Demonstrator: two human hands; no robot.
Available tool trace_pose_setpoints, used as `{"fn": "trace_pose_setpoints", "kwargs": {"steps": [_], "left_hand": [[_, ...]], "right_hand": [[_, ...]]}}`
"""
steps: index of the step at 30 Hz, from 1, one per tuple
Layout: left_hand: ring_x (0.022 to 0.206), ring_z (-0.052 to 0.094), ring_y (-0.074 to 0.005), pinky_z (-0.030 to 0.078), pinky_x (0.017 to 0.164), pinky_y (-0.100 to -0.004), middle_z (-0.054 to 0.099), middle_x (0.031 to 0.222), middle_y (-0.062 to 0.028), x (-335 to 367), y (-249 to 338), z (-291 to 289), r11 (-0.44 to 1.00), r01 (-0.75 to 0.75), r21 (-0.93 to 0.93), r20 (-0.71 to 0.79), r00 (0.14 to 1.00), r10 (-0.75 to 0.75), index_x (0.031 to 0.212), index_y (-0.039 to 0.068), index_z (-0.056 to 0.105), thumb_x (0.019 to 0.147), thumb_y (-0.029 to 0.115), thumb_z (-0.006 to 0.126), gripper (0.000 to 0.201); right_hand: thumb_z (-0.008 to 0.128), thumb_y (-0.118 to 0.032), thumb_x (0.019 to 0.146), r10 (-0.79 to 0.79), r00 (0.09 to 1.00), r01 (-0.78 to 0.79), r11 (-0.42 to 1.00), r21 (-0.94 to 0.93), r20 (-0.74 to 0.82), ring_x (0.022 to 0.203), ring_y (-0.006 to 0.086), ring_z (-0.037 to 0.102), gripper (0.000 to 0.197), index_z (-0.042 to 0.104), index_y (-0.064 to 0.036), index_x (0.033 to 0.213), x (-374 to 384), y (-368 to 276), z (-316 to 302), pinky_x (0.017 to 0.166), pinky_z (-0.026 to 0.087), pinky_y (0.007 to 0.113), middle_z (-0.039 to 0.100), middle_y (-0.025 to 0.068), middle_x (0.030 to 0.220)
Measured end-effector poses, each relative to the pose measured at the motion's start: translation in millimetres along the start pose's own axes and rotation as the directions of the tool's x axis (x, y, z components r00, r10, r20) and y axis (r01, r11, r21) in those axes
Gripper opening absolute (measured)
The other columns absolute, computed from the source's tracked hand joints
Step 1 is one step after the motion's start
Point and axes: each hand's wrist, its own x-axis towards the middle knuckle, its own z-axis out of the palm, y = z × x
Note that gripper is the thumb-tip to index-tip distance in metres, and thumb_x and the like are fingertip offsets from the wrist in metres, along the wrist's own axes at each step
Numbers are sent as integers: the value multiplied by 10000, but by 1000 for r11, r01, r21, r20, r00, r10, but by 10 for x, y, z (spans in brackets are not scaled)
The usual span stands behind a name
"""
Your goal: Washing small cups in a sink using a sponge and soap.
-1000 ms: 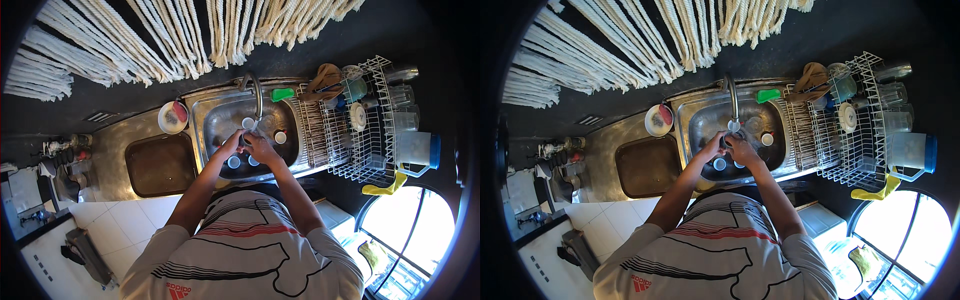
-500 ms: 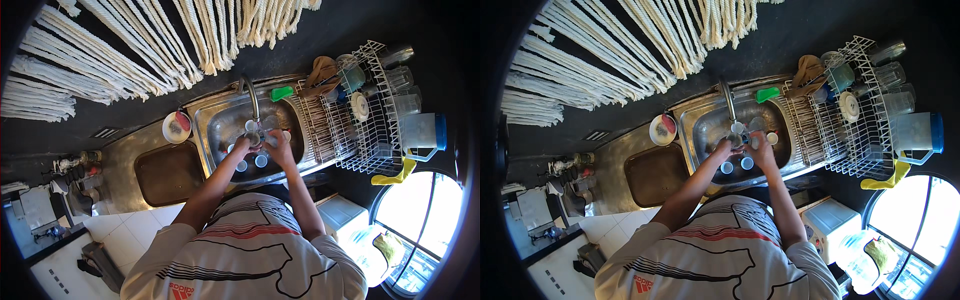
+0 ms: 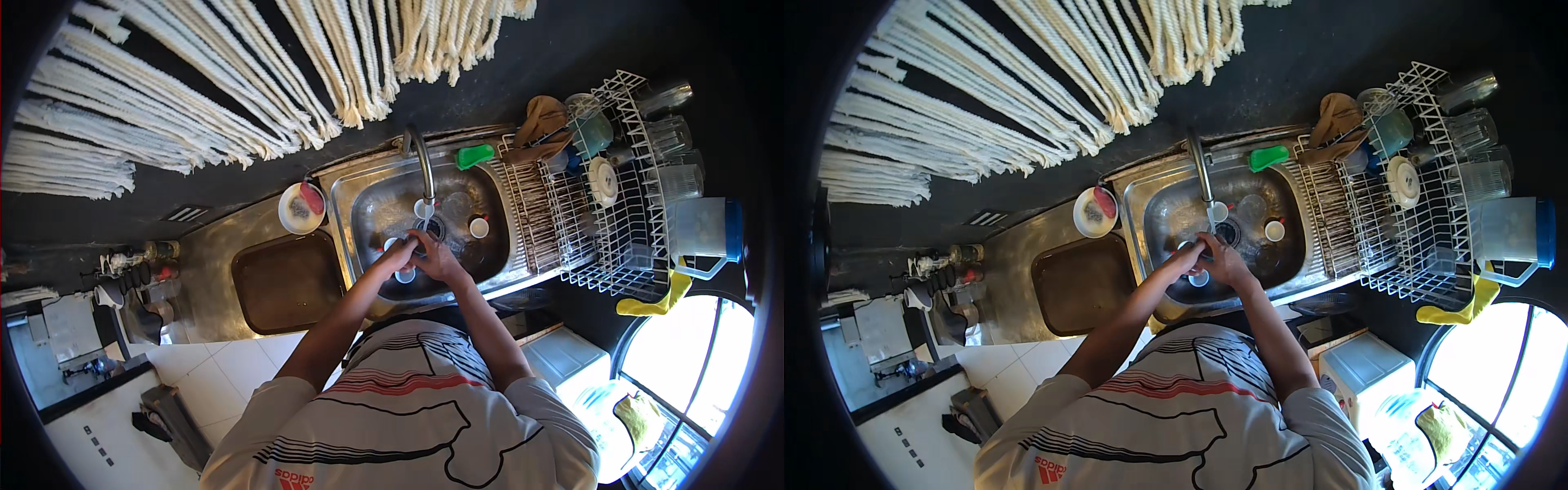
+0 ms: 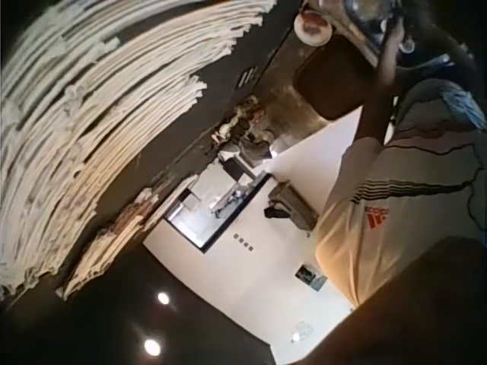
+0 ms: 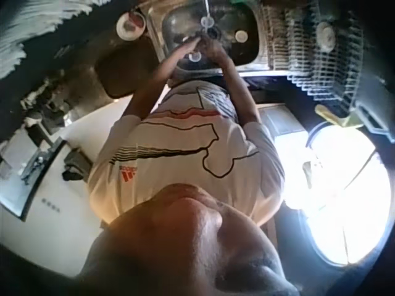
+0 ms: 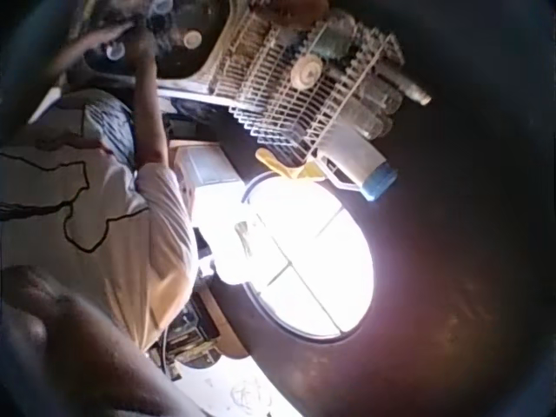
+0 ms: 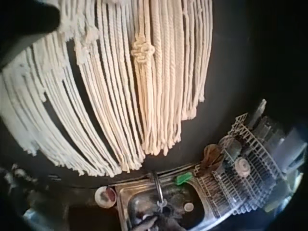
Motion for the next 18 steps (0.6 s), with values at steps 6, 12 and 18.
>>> {"fn": "trace_pose_setpoints", "kwargs": {"steps": [6,12,18], "left_hand": [[520,551,-122,446,465,-267,590,683,-45,-204,-185,-282,988,8,-152,-80,997,-21,907,53,575,964,601,433,569],[529,521,-115,443,504,-257,580,708,-45,-207,-103,-247,942,-240,-236,-235,954,185,1040,41,576,985,399,537,364],[613,563,-130,479,568,-270,608,820,-52,-168,-395,-443,912,-331,-240,-155,941,301,1219,103,537,1033,212,444,235]], "right_hand": [[637,-355,876,56,996,-73,956,286,68,1017,209,636,442,601,-64,1206,390,242,279,902,473,333,666,132,1061],[640,-477,864,498,825,-445,278,851,268,727,107,587,454,651,-121,1146,915,482,660,605,437,262,651,6,895],[664,-614,776,503,859,-471,849,240,-96,938,347,668,707,520,-117,1259,1308,549,900,800,521,446,681,185,998]]}}
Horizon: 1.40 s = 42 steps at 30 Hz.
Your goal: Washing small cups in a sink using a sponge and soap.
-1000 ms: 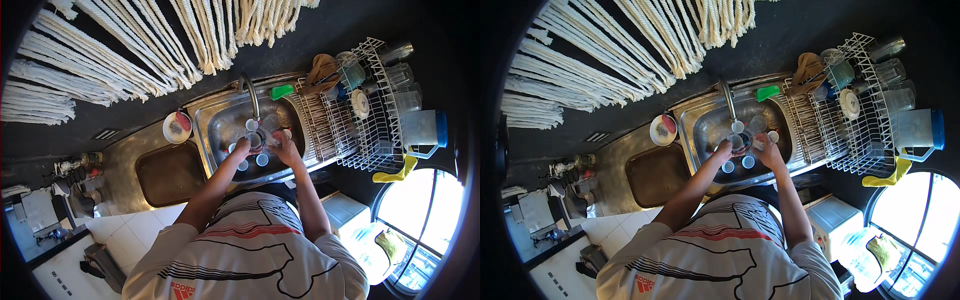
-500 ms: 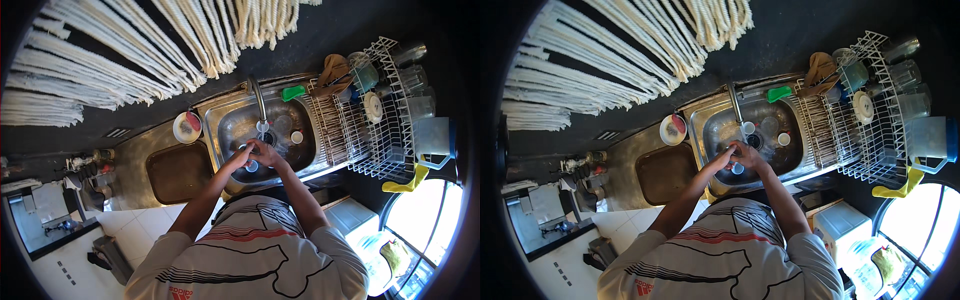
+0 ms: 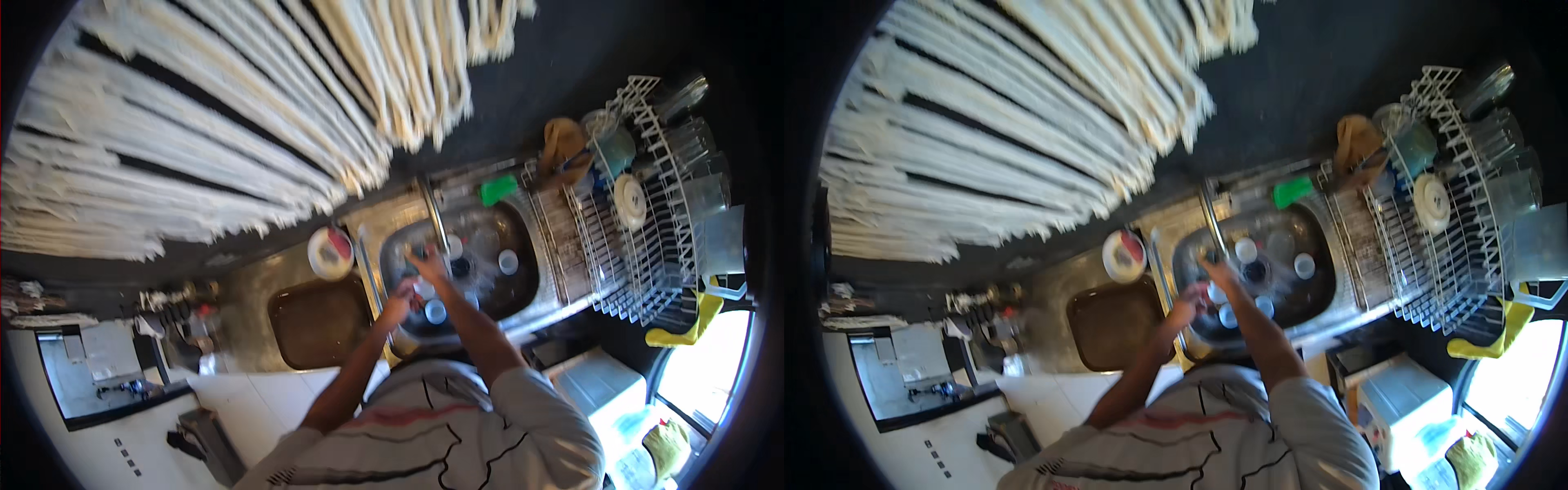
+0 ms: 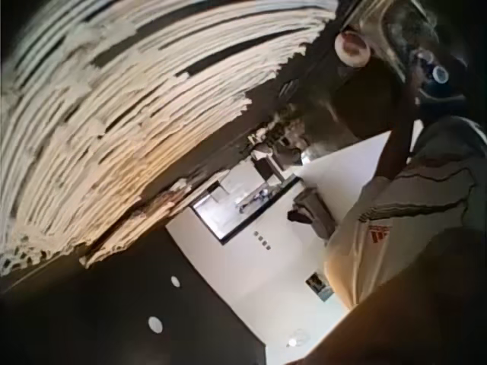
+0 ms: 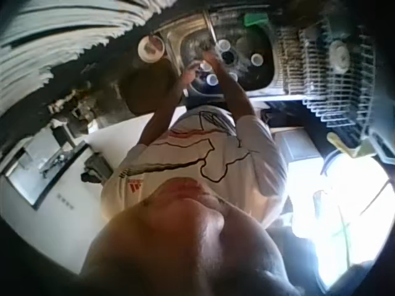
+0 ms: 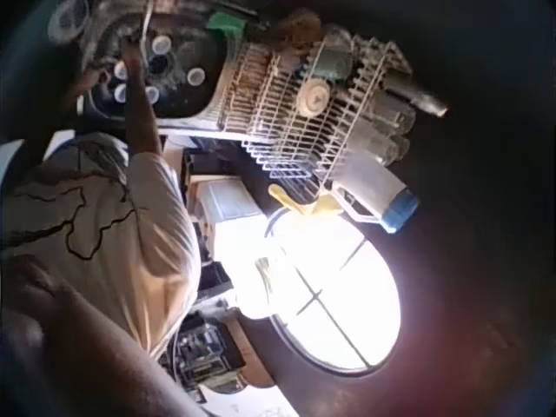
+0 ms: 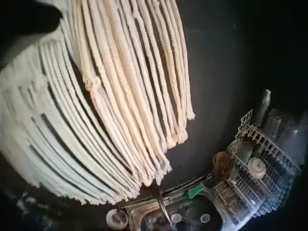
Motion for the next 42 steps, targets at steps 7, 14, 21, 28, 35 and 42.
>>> {"fn": "trace_pose_setpoints", "kwargs": {"steps": [7,14,21,28,35,42], "left_hand": [[708,571,-116,438,633,-224,629,915,-66,-196,-89,-134,990,125,-65,82,989,-120,1205,73,550,1060,228,394,263],[675,529,-96,454,624,-233,593,873,-32,-61,-36,-140,966,160,201,74,981,-178,1152,51,551,1018,301,485,291],[716,580,-94,492,677,-237,639,942,-54,-176,-208,-194,930,236,280,114,954,-277,1253,33,527,1010,199,411,316],[737,591,-113,500,683,-249,634,966,-71,-36,-395,-189,965,207,161,156,960,-232,1258,24,523,1006,188,406,322],[705,608,-124,482,616,-266,653,900,-54,308,-335,168,994,113,2,-27,993,-113,1208,94,561,988,190,485,252],[869,648,-132,475,742,-295,675,1055,-50,567,-333,611,987,7,-162,-11,1000,-9,1250,132,538,992,316,532,316]], "right_hand": [[717,-404,785,-237,959,285,806,-518,159,1154,405,558,697,407,-115,1338,-41,94,160,881,508,481,436,265,1373],[539,-212,856,-631,753,555,456,-696,186,1163,389,513,423,518,-141,1272,339,544,548,916,446,505,466,219,1340],[569,-221,848,-586,783,538,467,-702,210,1219,387,467,441,525,-168,1284,293,472,535,949,425,507,463,206,1328],[672,-180,817,-497,862,507,844,-172,103,1072,332,587,465,502,-127,1247,-47,164,145,875,491,450,570,146,1186],[622,-80,882,-99,991,18,775,632,93,778,149,653,115,638,-49,992,-301,658,-378,674,532,310,671,50,871],[673,-118,856,-260,965,208,827,523,27,862,111,633,220,668,-46,1063,-664,766,-897,723,504,262,674,42,963]]}}
